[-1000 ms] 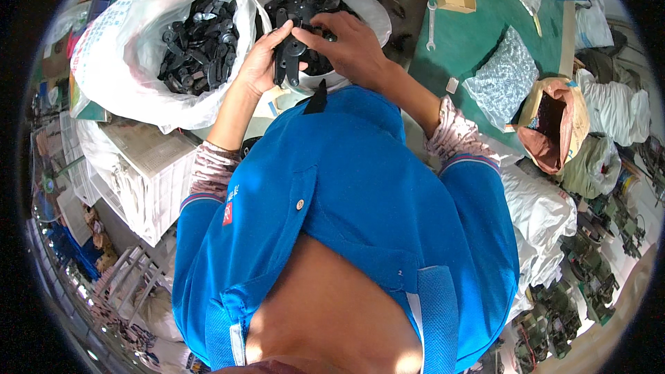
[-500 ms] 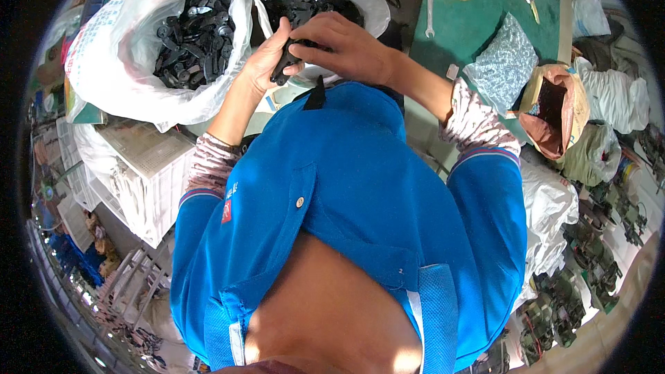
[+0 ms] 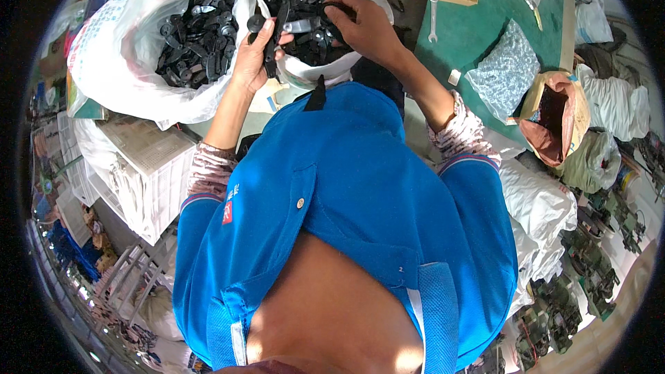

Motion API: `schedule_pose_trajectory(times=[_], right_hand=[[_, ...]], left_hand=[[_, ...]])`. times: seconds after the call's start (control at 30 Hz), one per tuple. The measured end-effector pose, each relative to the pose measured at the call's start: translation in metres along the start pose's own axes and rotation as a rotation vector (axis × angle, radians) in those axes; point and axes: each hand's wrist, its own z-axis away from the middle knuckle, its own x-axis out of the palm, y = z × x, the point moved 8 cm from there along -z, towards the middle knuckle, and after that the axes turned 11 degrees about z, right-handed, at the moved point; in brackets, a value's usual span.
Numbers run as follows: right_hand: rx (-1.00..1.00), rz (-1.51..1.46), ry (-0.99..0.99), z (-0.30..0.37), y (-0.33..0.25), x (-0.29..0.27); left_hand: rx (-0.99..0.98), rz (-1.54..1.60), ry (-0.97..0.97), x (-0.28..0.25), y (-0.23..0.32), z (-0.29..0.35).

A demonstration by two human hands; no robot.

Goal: The person repeatedly picks small black plastic parts from a white sack and attaches them to a larger black component held in the other hand. The person continues this one-at-a-time assembly process throughout the clip, placing finished assemblies into a second sack.

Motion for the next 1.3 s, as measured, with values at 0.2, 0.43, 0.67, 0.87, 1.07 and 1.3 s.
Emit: schedule_pose_trajectory(times=[0.2,0.43,0.67,0.87,1.07,1.3], right_hand=[[0.227,-0.354,-0.095,0.013,0.013,0.022],[0.040,-0.185,0.024,0.035,-0.004,-0.009],[-0.215,-0.230,0.036,0.012,-0.028,-0.006],[-0.105,-0.214,0.056,-0.001,-0.025,-0.013],[-0.090,-0.068,0.298,-0.049,-0.086,-0.065],[0.085,-0.024,0.085,-0.083,-0.024,-0.054]], left_hand=[[0.099,-0.027,-0.048,0.040,0.004,0.007],[-0.440,0.555,-0.067,0.018,-0.023,0.001],[-0.707,0.758,-0.266,0.062,-0.039,0.023],[-0.155,0.183,-0.179,0.047,-0.006,0.014],[0.080,-0.053,-0.108,0.035,0.023,0.014],[0.009,0.021,-0.254,0.041,0.026,0.013]])
